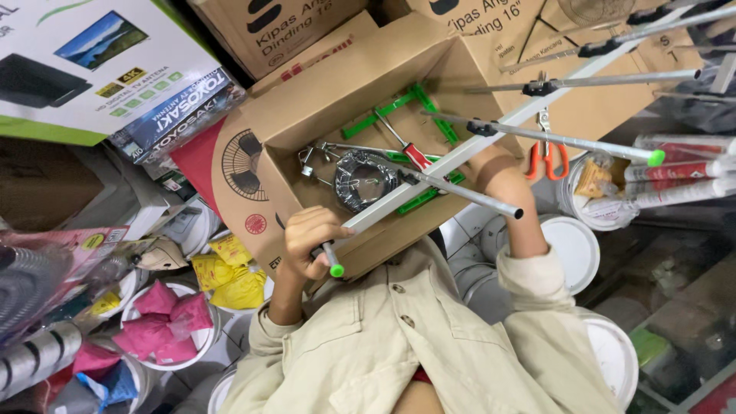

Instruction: The person assembles a TV antenna by fitting metal rods into the central frame over a cardboard box.

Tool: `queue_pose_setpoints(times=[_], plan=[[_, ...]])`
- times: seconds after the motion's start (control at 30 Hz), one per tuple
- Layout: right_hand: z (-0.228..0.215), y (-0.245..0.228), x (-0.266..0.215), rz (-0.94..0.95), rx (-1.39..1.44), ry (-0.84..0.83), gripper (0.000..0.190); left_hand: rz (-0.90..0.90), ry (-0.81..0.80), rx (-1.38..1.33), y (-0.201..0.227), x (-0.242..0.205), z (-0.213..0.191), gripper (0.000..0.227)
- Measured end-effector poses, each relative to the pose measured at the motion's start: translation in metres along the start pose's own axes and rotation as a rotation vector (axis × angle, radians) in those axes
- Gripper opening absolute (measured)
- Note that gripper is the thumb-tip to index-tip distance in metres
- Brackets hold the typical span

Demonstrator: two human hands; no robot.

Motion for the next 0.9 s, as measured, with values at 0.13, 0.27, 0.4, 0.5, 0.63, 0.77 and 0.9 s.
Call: queue_pose_setpoints(times=[0.13,0.27,0.4,0.5,0.63,0.77,0.9], plan=[[0.053,0.041,0.059,0.012,-0.070,-0.018,0.023,-0.005,0.009,-0.011,-0.001,0.001,-0.002,0.060],[0.095,0.081,0.092,0.080,-0.415,-0.195,0.023,-0.020,-0.007,-0.001,-0.002,0.002,-0.004,0.061],[0.094,0.072,0.112,-0.075,-0.529,0.223,0.041,-0.015,0.002,-0.012,-0.001,0.002,-0.003,0.060],[0.070,0.046,0.110,-0.259,-0.521,0.651,0.052,-0.016,-0.002,-0.010,-0.003,0.001,-0.004,0.060],[0.064,0.031,0.121,-0.255,-0.573,0.639,0.046,0.004,-0.003,-0.024,-0.003,0.000,-0.003,0.059],[0.062,0.023,0.118,-0.267,-0.480,0.406,0.041,-0.011,0.002,-0.009,-0.005,-0.001,0.000,0.060],[0.040,0.031,0.078,-0.178,-0.288,0.145,0.035,-0.035,-0.001,-0.002,-0.007,-0.002,-0.002,0.062]])
Point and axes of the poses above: each hand's wrist, its own x-axis towards the middle knuckle, its own z-axis out of the palm, y = z × x, the point moved 7 cm from there along x, towards the middle knuckle, and after that the axes turned 7 degrees about z, right-handed, at the moved point
